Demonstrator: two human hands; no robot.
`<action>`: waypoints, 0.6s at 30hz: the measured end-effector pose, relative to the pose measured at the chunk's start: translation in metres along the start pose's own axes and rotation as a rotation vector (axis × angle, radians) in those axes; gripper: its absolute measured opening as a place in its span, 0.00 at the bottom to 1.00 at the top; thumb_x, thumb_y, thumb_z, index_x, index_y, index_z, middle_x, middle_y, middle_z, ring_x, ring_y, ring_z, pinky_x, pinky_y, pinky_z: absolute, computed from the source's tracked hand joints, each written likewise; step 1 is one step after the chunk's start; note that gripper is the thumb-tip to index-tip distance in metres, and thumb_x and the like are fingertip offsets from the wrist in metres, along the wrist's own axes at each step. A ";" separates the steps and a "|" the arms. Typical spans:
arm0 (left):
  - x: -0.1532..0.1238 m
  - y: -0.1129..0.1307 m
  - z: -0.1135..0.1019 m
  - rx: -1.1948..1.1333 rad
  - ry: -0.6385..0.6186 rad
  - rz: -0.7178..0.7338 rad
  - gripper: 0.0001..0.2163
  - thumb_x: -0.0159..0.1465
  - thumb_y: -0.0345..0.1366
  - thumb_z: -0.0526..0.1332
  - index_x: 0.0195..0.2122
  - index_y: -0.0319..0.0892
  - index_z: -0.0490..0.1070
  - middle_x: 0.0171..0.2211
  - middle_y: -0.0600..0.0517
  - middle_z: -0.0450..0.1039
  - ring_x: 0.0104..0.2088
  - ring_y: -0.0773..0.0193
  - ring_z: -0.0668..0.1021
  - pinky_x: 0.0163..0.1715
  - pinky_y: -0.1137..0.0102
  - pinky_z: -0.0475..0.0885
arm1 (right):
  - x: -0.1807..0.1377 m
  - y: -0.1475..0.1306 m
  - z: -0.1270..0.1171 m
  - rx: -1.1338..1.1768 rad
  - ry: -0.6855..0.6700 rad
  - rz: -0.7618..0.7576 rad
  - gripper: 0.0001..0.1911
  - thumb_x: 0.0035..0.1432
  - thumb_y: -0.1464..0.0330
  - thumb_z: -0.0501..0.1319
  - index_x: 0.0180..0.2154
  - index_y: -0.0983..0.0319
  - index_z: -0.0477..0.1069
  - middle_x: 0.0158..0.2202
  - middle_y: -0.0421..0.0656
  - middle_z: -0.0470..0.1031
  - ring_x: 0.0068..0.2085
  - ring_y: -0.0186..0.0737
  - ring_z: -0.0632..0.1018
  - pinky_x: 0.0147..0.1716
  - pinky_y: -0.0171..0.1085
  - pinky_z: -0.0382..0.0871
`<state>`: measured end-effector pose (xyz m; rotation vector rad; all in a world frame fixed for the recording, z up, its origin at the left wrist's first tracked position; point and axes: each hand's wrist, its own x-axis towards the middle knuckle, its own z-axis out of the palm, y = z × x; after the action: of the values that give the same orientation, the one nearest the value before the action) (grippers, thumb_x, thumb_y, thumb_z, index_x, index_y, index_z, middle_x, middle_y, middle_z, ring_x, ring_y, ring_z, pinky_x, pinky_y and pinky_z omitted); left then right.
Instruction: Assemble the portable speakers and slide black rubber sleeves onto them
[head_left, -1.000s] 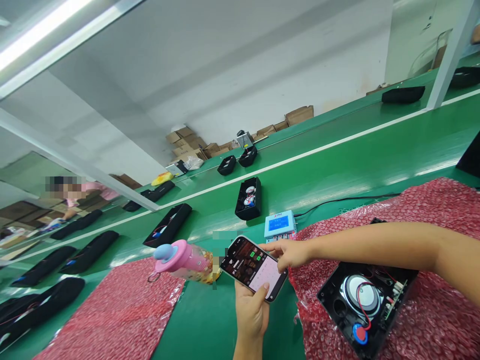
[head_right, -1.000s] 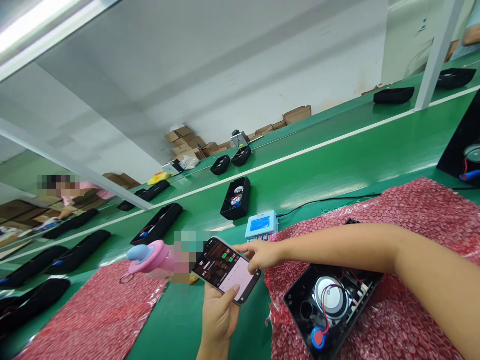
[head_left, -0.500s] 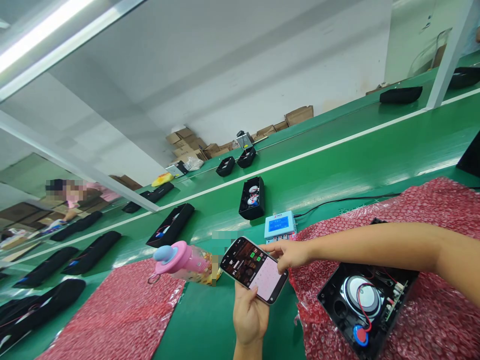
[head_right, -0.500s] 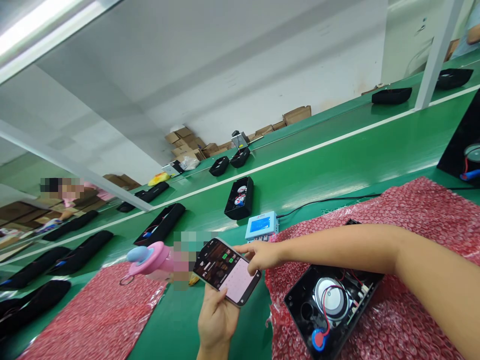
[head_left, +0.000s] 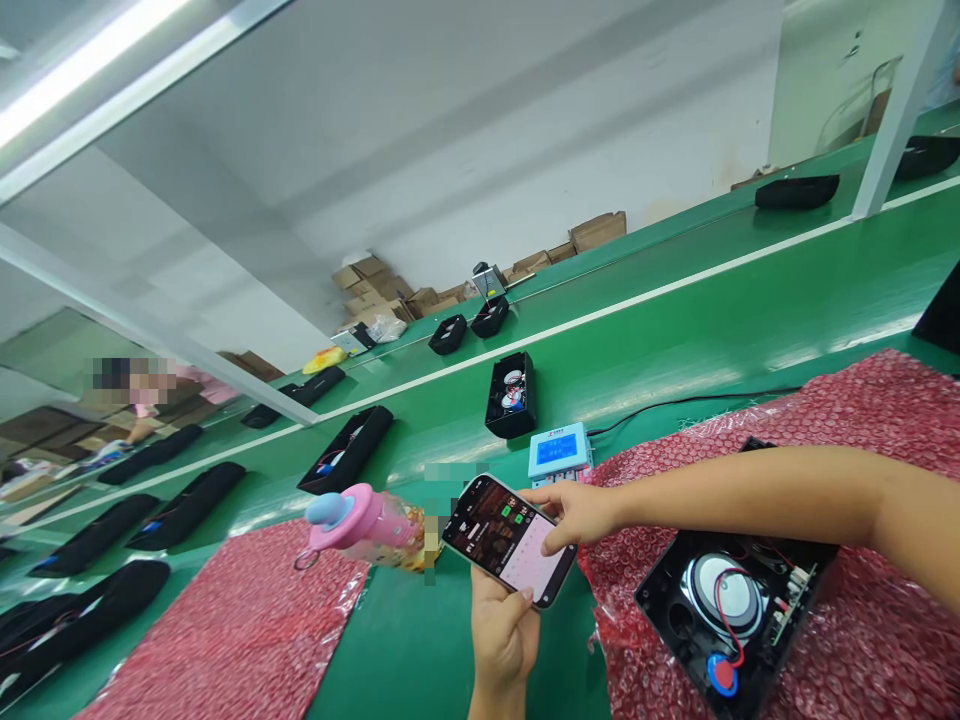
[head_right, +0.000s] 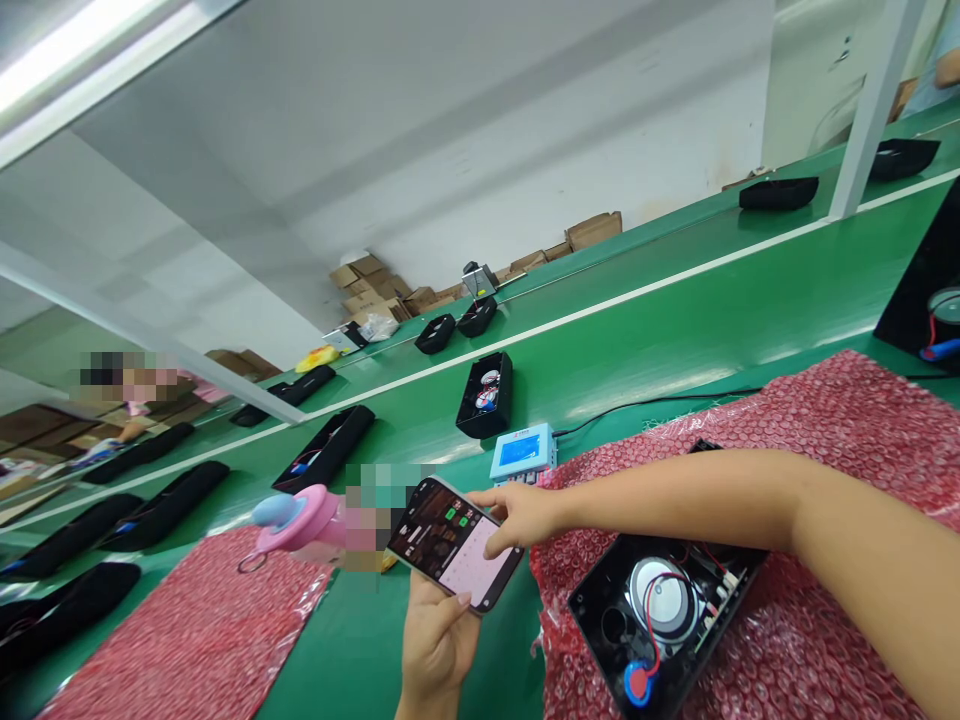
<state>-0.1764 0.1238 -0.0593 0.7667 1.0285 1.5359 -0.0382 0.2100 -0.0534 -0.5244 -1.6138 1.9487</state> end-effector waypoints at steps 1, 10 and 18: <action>0.000 0.000 -0.001 -0.012 -0.016 0.002 0.34 0.39 0.32 0.70 0.50 0.50 0.65 0.47 0.46 0.73 0.45 0.47 0.76 0.44 0.53 0.71 | 0.000 0.000 0.000 -0.001 0.004 -0.003 0.43 0.35 0.78 0.63 0.57 0.59 0.60 0.33 0.36 0.70 0.32 0.32 0.69 0.33 0.32 0.65; 0.002 0.002 0.000 -0.060 0.020 -0.006 0.29 0.48 0.37 0.65 0.54 0.51 0.64 0.49 0.46 0.71 0.49 0.48 0.73 0.46 0.55 0.70 | 0.000 -0.001 -0.003 0.023 -0.039 0.025 0.45 0.33 0.81 0.59 0.57 0.56 0.60 0.32 0.35 0.70 0.31 0.32 0.69 0.30 0.31 0.64; 0.000 0.004 -0.001 -0.071 0.012 0.002 0.31 0.42 0.35 0.67 0.51 0.49 0.67 0.47 0.46 0.73 0.47 0.46 0.74 0.44 0.54 0.72 | -0.001 -0.003 -0.005 0.066 -0.079 0.022 0.43 0.32 0.81 0.55 0.55 0.57 0.63 0.30 0.35 0.69 0.31 0.32 0.69 0.28 0.29 0.62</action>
<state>-0.1789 0.1231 -0.0560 0.7102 0.9766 1.5719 -0.0338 0.2138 -0.0518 -0.4461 -1.5921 2.0549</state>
